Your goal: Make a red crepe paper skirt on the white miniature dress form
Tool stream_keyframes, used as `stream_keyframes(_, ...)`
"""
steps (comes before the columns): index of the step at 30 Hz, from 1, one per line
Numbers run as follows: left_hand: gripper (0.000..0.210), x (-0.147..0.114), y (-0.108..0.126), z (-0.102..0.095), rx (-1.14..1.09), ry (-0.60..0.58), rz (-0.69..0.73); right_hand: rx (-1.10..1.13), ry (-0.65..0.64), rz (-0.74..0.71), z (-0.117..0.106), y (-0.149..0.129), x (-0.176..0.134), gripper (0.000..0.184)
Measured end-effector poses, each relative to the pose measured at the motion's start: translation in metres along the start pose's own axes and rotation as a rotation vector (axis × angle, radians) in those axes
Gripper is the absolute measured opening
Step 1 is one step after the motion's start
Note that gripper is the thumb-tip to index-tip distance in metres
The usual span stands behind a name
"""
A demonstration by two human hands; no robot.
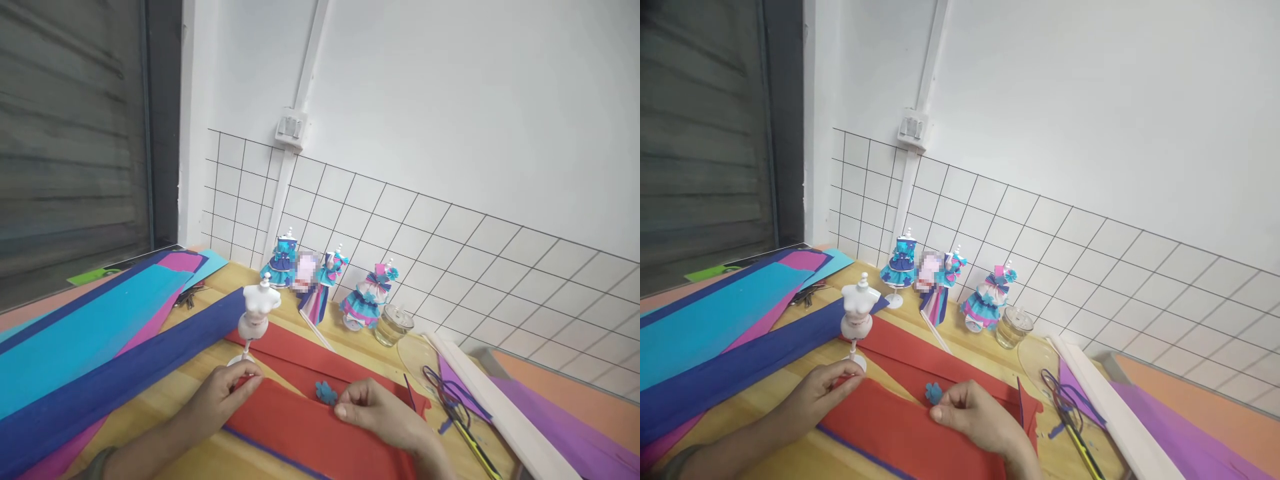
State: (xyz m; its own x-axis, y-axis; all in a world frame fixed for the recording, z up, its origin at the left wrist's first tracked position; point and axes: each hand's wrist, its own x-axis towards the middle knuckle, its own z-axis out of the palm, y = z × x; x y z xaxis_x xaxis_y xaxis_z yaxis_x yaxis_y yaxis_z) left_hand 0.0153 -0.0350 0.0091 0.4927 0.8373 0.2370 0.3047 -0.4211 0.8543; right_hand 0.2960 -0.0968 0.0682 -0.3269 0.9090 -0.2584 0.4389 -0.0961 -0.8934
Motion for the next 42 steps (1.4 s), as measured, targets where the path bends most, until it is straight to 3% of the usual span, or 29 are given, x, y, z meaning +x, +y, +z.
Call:
stream_keyframes(9, 0.024, 0.004, 0.004, 0.000, 0.022, -0.006, 0.003, 0.039, 0.121, 0.021, 0.001, 0.002, 0.002, 0.035)
stream_keyframes(12, 0.015, 0.004, 0.003, 0.002, -0.032, -0.006, -0.035, 0.033, 0.120, 0.027, 0.004, 0.002, 0.005, 0.031)
stream_keyframes(15, 0.023, 0.002, 0.000, 0.005, -0.085, -0.053, -0.101, 0.008, 0.113, 0.017, 0.009, 0.001, 0.008, 0.023)
stream_keyframes(22, 0.013, 0.000, 0.003, 0.010, 0.023, -0.079, -0.170, -0.067, 0.076, 0.019, 0.020, 0.000, 0.014, 0.010)
stream_keyframes(28, 0.012, 0.000, 0.005, 0.012, -0.016, -0.107, -0.165, -0.125, 0.075, 0.032, 0.030, -0.004, 0.015, 0.009)
stream_keyframes(36, 0.007, -0.002, 0.006, 0.013, -0.066, -0.167, -0.139, -0.223, 0.115, -0.021, 0.072, -0.011, 0.033, 0.012)
stream_keyframes(42, 0.012, -0.001, 0.006, 0.009, -0.066, -0.141, -0.161, -0.229, 0.142, 0.007, 0.065, -0.010, 0.030, 0.008)
